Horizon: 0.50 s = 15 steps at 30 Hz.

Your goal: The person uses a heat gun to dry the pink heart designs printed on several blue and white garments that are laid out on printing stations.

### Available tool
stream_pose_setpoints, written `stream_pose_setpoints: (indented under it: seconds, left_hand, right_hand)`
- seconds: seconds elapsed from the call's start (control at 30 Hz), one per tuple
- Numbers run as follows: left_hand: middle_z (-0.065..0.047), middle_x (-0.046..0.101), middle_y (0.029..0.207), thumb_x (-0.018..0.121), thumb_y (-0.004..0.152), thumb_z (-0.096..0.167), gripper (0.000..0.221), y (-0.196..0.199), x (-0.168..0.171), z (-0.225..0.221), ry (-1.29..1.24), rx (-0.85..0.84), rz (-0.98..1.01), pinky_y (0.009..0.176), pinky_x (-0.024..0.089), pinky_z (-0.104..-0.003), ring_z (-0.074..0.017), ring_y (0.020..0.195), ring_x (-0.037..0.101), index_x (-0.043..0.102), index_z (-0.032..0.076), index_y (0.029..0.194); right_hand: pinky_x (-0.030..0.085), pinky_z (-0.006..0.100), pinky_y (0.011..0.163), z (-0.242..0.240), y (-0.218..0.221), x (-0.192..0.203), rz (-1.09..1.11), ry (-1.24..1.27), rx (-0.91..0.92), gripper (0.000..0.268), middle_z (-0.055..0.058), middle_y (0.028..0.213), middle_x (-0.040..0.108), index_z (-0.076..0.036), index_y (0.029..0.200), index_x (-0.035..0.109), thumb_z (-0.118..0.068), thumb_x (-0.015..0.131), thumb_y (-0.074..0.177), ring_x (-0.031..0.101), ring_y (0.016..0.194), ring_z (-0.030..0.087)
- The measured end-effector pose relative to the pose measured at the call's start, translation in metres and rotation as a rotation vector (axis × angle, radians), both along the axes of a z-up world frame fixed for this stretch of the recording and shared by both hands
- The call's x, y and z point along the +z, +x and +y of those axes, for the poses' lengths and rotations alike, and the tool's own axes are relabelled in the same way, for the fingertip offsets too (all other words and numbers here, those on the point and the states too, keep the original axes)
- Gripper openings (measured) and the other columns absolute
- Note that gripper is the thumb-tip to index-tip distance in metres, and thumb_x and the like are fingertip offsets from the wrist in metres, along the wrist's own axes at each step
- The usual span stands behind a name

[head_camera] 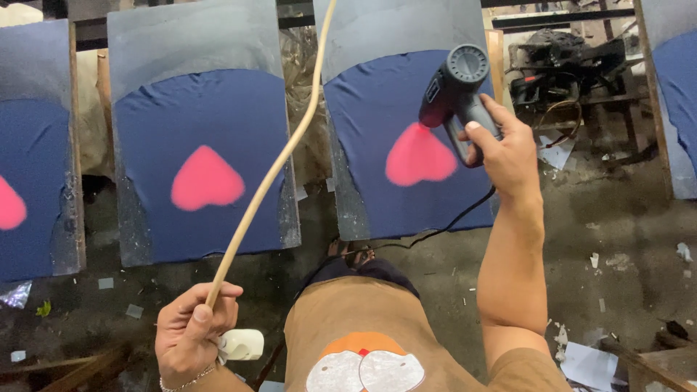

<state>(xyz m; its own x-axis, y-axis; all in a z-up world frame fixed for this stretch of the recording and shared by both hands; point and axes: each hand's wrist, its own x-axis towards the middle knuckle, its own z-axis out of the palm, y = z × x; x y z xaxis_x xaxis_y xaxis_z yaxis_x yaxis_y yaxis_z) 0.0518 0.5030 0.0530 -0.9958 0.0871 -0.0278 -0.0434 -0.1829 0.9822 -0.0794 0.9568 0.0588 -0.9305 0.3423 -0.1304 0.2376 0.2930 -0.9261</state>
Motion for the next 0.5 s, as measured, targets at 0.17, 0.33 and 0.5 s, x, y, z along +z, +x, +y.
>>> stream_pose_setpoints:
  seconds: [0.17, 0.33, 0.5]
  left_hand:
    - [0.004, 0.037, 0.057, 0.049, 0.107, 0.026, 0.044, -0.004, -0.006, -0.002, 0.060, -0.151, 0.018, 0.052, 0.033, -0.024, -0.0090, 0.048, 0.034, 0.068, -0.012, 0.121]
    - [0.000, 0.037, 0.053, 0.059, 0.097, 0.022, 0.057, 0.001, 0.010, 0.046, 0.258, -0.216, -0.152, 0.041, 0.025, -0.027, -0.0112, 0.043, 0.033, 0.056, -0.021, 0.135]
    - [-0.004, 0.041, 0.060, 0.062, 0.094, 0.022, 0.058, 0.010, -0.017, 0.106, 0.277, -0.508, -0.510, 0.042, 0.021, -0.027, -0.0127, 0.046, 0.034, 0.061, -0.015, 0.138]
  right_hand:
    - [0.052, 0.024, 0.058, -0.006, -0.012, -0.010, 0.001, -0.071, 0.046, 0.058, 0.006, 0.085, 0.071, -0.004, 0.152, 0.053, -0.015, 0.061, 0.096, 0.052, 0.057, 0.007]
    - [0.051, 0.024, 0.057, 0.009, -0.013, -0.001, -0.023, -0.073, 0.072, 0.061, 0.008, 0.084, 0.072, -0.003, 0.154, 0.050, -0.016, 0.061, 0.095, 0.054, 0.057, 0.009]
    - [0.048, 0.024, 0.055, 0.086, 0.019, 0.012, 0.009, -0.055, 0.007, 0.057, 0.006, 0.077, 0.070, -0.004, 0.148, 0.057, -0.014, 0.062, 0.092, 0.053, 0.051, 0.009]
